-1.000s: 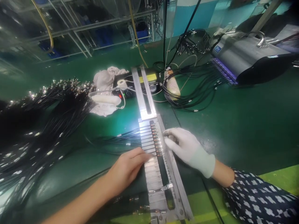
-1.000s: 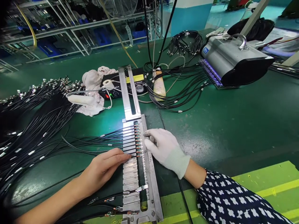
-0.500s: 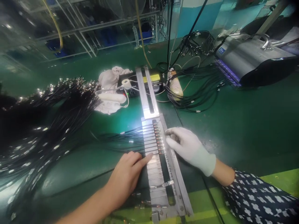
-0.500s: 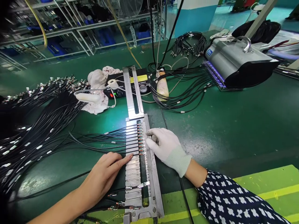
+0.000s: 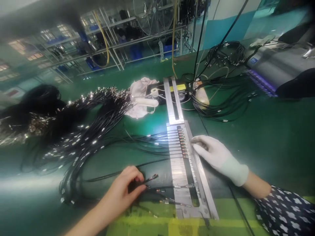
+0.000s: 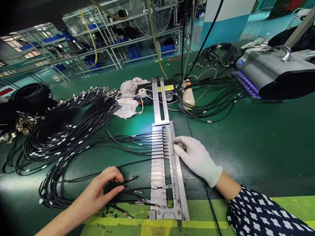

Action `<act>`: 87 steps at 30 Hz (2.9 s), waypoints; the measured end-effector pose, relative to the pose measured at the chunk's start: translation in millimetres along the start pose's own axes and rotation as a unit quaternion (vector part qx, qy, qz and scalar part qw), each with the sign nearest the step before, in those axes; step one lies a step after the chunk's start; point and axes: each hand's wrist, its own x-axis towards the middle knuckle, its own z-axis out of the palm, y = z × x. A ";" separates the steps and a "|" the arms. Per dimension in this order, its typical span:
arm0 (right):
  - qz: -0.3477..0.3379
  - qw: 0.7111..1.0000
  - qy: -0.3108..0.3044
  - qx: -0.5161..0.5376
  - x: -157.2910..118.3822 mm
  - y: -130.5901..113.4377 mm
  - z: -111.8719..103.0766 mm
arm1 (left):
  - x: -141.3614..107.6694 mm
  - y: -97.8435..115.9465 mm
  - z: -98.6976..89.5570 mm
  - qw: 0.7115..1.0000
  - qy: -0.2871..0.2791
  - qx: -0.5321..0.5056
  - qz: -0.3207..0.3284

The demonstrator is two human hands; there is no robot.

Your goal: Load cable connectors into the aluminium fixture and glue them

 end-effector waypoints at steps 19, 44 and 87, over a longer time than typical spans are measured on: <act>-0.014 1.000 0.019 -0.002 5.3 -2.0 2.2 | 88.5 60.5 43.5 0.959 -0.005 0.106 0.263; -0.009 1.000 0.004 -0.004 7.3 -5.3 -1.2 | 93.3 56.0 43.2 0.937 0.020 0.118 0.329; -0.004 1.000 -0.008 -0.015 4.4 -3.3 -2.2 | 18.9 19.4 27.4 0.968 0.114 0.167 0.147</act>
